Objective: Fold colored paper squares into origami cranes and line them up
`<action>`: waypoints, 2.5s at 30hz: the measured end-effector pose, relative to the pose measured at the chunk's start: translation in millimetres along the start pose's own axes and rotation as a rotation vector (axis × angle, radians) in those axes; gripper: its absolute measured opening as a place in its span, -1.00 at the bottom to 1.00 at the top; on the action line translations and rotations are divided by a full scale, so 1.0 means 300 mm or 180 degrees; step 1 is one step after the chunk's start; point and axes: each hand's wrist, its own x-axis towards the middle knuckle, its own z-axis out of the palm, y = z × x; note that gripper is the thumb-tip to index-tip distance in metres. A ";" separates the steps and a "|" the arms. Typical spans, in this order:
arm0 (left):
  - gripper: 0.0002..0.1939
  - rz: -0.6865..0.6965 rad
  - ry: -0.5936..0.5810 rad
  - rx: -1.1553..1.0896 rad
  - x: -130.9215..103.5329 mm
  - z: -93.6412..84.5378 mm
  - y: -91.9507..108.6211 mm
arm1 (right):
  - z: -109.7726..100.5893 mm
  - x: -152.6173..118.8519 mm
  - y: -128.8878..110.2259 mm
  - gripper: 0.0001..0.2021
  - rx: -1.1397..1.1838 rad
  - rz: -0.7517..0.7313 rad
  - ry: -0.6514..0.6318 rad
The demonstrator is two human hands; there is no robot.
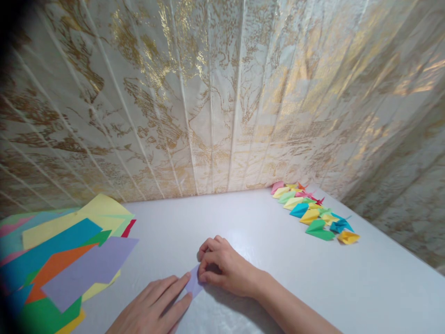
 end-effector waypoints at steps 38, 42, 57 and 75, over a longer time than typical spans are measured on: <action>-0.64 0.0034 -0.0095 -0.0109 0.004 -0.007 -0.002 | 0.054 0.039 -0.009 -0.84 -0.0159 0.0338 0.0378; -0.57 0.0028 -0.0117 -0.0098 0.000 0.001 0.000 | 0.052 0.039 -0.013 -0.85 -0.0111 0.0352 0.0394; -0.57 -0.0028 -0.0359 -0.0191 0.002 -0.017 0.004 | 0.061 0.038 -0.006 -0.82 -0.0078 0.0342 0.0449; -0.46 -0.0309 -0.0249 -0.1027 0.041 -0.062 -0.007 | 0.054 0.021 -0.022 -0.66 -0.0210 0.0447 0.0457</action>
